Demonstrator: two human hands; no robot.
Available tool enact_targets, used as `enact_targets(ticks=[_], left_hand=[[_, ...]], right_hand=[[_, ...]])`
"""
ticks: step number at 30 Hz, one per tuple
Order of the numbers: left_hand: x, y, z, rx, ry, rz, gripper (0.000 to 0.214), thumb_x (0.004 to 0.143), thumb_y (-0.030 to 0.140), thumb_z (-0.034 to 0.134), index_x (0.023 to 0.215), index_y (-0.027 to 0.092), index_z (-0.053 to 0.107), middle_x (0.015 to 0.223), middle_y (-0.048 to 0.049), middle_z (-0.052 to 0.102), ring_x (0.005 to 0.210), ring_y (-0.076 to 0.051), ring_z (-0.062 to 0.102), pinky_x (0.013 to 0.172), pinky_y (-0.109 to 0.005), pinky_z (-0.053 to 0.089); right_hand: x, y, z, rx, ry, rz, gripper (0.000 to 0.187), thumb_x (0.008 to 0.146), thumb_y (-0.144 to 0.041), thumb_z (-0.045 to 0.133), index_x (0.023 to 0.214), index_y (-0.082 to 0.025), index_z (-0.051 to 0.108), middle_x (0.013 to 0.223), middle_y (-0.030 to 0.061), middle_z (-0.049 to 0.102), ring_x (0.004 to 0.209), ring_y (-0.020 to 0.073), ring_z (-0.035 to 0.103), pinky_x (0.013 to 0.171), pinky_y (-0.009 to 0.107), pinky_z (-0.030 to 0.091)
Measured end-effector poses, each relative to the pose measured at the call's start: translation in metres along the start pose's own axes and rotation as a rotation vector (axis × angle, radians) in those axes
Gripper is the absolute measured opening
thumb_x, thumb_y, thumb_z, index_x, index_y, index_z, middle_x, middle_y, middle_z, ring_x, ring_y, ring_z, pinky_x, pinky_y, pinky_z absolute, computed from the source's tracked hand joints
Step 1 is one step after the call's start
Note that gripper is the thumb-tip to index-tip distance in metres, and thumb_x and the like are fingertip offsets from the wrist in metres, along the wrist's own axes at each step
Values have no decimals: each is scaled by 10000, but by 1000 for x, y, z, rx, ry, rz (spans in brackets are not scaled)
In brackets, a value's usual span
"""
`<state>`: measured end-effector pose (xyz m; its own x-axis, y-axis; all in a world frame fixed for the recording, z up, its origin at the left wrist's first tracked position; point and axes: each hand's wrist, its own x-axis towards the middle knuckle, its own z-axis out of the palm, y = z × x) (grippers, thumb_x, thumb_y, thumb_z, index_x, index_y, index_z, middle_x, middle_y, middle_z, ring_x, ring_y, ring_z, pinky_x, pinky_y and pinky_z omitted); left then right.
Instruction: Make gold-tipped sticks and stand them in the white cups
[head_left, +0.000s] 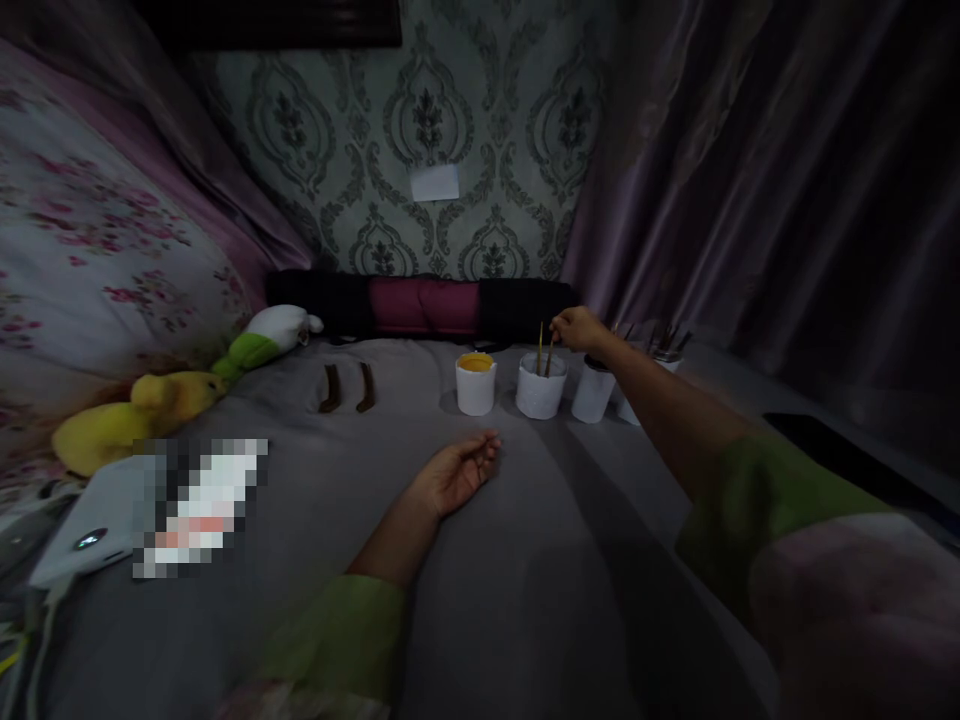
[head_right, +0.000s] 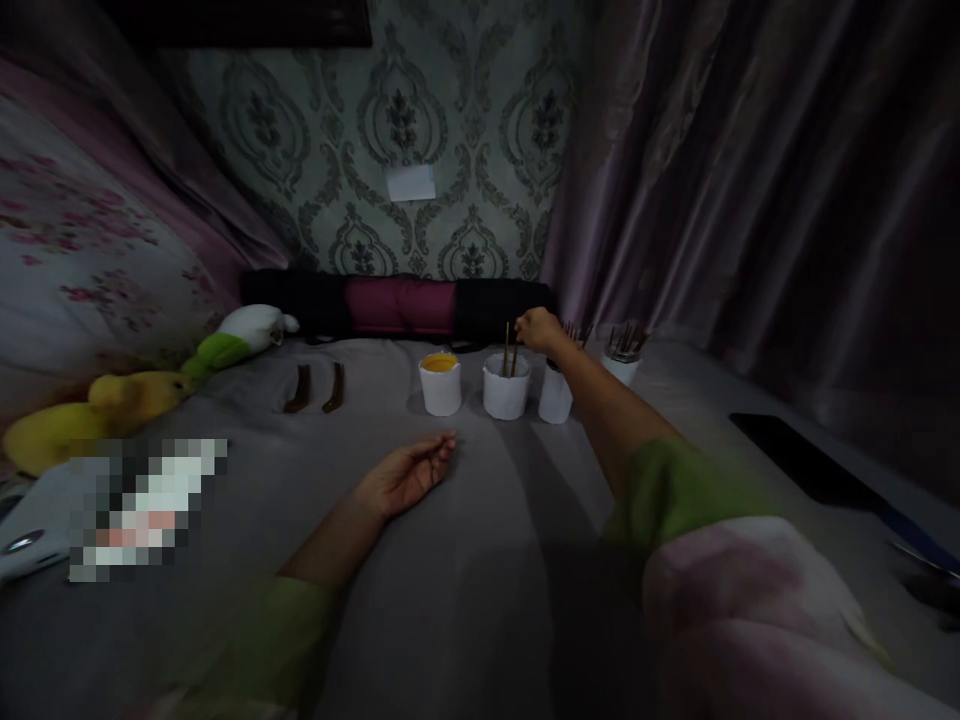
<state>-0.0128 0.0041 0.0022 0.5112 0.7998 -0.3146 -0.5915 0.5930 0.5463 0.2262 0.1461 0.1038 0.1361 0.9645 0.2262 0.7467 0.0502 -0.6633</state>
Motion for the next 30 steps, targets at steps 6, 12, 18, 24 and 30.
enact_targets(ticks=[6,12,18,24,30], left_hand=[[-1,0,0,5,8,8,161,766,28,456,867,34,581,747,-80,591,589,-69,539,528,-160,453],[0,-1,-1,-12,2,-10,137,760,37,478,854,47,578,754,-83,591,624,-75,554,555,-156,462],[0,0,0,-9,0,0,144,765,33,465,856,45,575,747,-82,591,612,-75,551,556,-160,464],[1,0,-2,-12,-2,-6,148,759,27,471,868,46,568,754,-81,592,615,-74,552,554,-155,460],[0,-1,-1,-5,-3,4,138,761,35,472,854,52,572,754,-82,591,612,-73,548,554,-159,461]], right_hand=[[0,1,2,23,4,26,186,823,-217,426,795,-110,575,651,18,595,398,20,409,369,136,300],[3,0,5,49,-13,53,169,825,-190,417,804,-113,566,677,23,605,379,23,413,353,142,302],[1,-4,7,57,-38,87,148,821,-172,433,816,-103,564,682,35,608,390,22,416,356,137,304],[-2,-7,8,48,-60,101,134,809,-158,454,812,-95,572,711,50,613,406,25,441,359,133,311],[-7,-10,5,39,-74,109,102,783,-143,505,808,-91,589,679,56,624,426,40,469,364,136,322]])
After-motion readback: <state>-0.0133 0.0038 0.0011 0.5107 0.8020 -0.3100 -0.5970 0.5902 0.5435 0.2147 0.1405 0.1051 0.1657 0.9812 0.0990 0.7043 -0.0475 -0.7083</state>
